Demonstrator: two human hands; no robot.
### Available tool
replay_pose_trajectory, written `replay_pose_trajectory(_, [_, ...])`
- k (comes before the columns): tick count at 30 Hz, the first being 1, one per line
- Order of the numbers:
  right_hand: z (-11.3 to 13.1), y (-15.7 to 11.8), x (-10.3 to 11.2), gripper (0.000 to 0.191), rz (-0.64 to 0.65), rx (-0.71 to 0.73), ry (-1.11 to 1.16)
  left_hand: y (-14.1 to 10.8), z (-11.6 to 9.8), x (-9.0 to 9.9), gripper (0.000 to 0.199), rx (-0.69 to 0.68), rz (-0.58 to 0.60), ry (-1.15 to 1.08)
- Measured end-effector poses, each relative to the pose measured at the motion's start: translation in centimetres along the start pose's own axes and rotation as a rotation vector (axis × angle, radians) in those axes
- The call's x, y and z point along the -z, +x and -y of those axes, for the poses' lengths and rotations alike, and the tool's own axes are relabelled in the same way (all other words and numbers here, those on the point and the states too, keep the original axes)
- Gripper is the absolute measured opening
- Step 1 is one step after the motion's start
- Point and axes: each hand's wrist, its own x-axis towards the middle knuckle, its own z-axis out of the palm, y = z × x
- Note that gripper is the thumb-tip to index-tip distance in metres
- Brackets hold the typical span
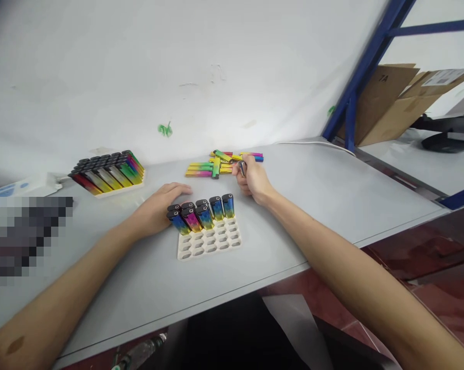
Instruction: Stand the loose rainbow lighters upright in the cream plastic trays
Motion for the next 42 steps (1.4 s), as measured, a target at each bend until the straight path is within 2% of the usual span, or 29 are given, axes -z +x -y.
replay_pose_trajectory(7, [0.1, -0.2, -0.2, 0.029, -0.001, 0.041, 0.004, 0.1, 0.1, -0.1, 0.038, 0.012, 0.010, 0.014])
replay_pose_trajectory(11, [-0.1, -0.2, -0.1, 0.036, -0.007, 0.010, 0.005, 0.1, 0.1, 0.0, 0.039, 0.004, 0.009, 0.012])
replay_pose_trajectory(15, [0.2, 0.0, 0.0, 0.047, 0.063, 0.090, 0.052, 0.1, 0.0, 0.1, 0.038, 0.022, 0.012, 0.007])
replay_pose_trajectory(20, [1.4, -0.8, 0.5, 0.029, 0.124, 0.183, -0.004, 0.1, -0.2, 0.1, 0.037, 0.029, 0.019, 0.002])
replay_pose_trajectory(25, [2.9, -2.1, 1.5, 0.031, 0.219, 0.366, -0.139, 0.1, -0.2, 0.1, 0.035, 0.013, 0.011, -0.005])
replay_pose_trajectory(32, [3.7, -3.0, 1.9, 0.023, 0.341, 0.353, -0.119, 0.1, -0.4, 0.3, 0.035, 0.029, 0.014, 0.003])
replay_pose_trajectory(36, [3.6, -3.0, 1.8, 0.023, 0.355, 0.408, -0.132, 0.2, -0.5, 0.4, 0.037, 0.050, 0.039, -0.001])
replay_pose_trajectory(42, [3.5, -3.5, 1.5, 0.024, 0.399, 0.442, -0.213, 0.1, -0.4, 0.3, 0.034, 0.022, 0.009, -0.012])
